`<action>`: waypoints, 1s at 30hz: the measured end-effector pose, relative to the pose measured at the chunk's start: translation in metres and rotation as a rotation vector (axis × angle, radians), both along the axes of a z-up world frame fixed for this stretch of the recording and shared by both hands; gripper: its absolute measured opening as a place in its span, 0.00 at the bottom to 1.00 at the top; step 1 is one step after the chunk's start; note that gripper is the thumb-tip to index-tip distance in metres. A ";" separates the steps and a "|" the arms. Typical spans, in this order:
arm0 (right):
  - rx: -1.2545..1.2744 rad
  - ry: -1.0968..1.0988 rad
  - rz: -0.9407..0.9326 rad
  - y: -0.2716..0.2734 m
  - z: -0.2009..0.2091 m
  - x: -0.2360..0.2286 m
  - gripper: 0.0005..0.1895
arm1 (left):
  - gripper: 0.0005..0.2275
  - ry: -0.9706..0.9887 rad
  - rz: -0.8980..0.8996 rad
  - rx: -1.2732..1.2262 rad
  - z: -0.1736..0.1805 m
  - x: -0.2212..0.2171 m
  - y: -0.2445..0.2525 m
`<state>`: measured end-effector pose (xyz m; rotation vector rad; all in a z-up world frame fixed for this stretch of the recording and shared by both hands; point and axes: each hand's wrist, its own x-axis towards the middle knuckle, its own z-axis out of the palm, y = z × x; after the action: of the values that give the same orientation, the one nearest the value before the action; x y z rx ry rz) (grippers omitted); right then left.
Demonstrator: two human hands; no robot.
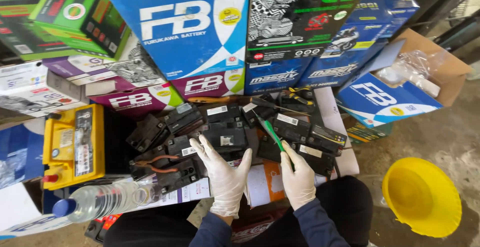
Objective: Filling battery cells with liquid using a syringe and adjusting components with a small tool
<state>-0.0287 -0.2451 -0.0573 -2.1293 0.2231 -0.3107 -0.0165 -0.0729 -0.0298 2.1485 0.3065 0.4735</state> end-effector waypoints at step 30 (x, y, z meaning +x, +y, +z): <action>0.229 0.013 0.249 0.035 0.051 -0.027 0.19 | 0.56 -0.169 -0.400 -1.333 0.010 -0.002 0.082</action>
<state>-0.0559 -0.2100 -0.0061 -1.9068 -0.0009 -0.1181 -0.0186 0.0091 -0.0194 0.8192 0.0358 0.1151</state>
